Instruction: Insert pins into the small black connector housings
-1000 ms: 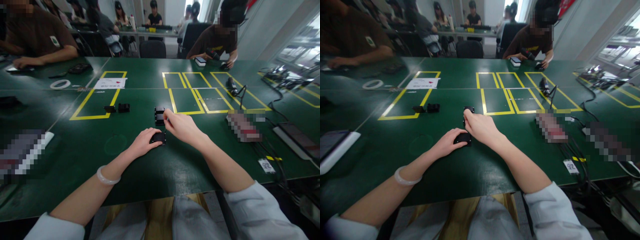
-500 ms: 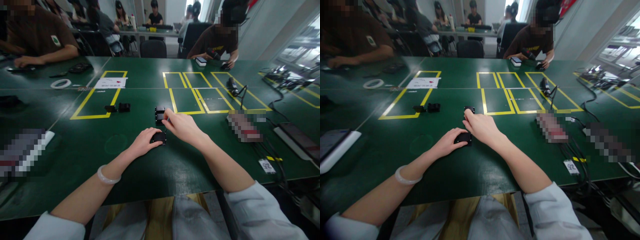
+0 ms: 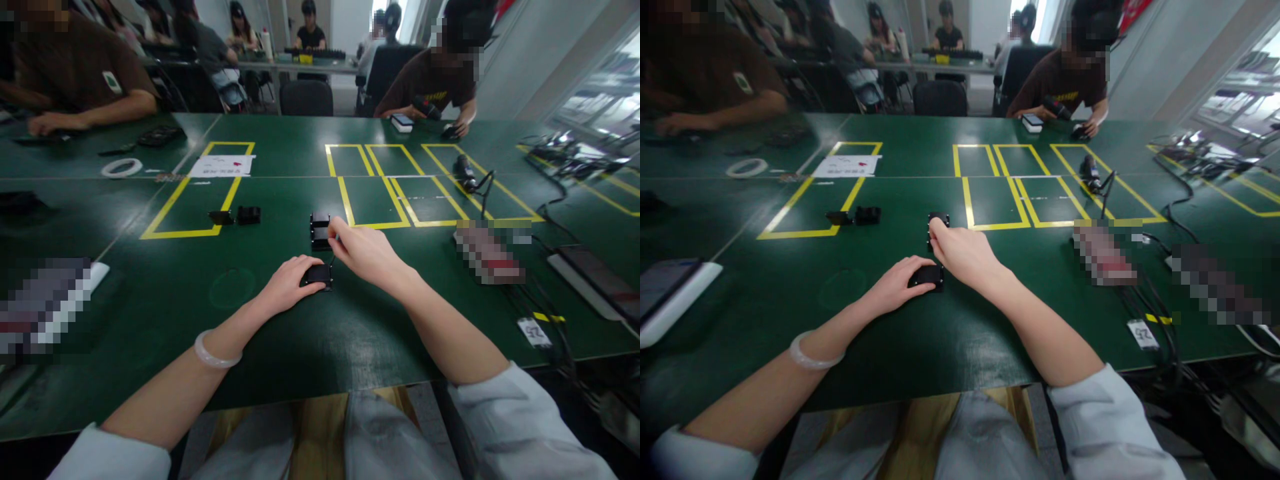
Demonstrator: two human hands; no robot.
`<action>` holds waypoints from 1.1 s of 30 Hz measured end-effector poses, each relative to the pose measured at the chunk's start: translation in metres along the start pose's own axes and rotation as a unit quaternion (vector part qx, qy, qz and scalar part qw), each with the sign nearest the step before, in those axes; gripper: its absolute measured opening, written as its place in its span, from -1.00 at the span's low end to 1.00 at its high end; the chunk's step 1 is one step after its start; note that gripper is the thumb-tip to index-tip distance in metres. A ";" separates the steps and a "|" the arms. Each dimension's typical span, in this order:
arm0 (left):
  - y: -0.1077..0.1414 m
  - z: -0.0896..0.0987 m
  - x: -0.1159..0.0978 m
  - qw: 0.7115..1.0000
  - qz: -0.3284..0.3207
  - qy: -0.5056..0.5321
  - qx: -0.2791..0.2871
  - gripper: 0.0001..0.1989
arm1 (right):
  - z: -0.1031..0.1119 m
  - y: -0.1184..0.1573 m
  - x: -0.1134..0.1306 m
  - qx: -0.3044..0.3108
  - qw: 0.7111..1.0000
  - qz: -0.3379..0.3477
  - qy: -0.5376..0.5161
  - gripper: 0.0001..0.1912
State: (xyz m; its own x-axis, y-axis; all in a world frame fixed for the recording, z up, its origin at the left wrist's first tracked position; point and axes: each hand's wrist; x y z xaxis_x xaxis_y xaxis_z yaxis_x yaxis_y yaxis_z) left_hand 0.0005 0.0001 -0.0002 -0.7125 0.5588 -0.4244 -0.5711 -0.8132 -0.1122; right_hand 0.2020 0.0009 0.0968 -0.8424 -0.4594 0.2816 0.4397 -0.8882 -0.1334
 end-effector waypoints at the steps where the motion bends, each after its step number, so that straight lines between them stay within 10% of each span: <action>1: 0.000 0.000 0.000 1.000 0.000 0.001 -0.002 -0.64 | 0.000 0.000 0.000 0.000 1.000 0.000 0.000 -0.74; 33: 0.000 0.000 0.000 1.000 0.004 -0.005 -0.003 -0.63 | 0.001 0.001 0.001 -0.001 1.000 0.002 -0.012 -0.76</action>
State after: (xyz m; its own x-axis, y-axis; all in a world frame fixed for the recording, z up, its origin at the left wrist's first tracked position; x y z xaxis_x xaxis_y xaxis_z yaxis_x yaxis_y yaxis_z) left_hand 0.0008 0.0002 -0.0001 -0.7211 0.5535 -0.4167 -0.5625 -0.8189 -0.1142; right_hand 0.2022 -0.0005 0.0975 -0.8327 -0.4629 0.3038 0.4426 -0.8862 -0.1370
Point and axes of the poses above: each hand's wrist, its own y-axis away from the middle knuckle, its own z-axis out of the back of the hand, x = y × z, and after that the axes turned 7 degrees about -y, right-handed
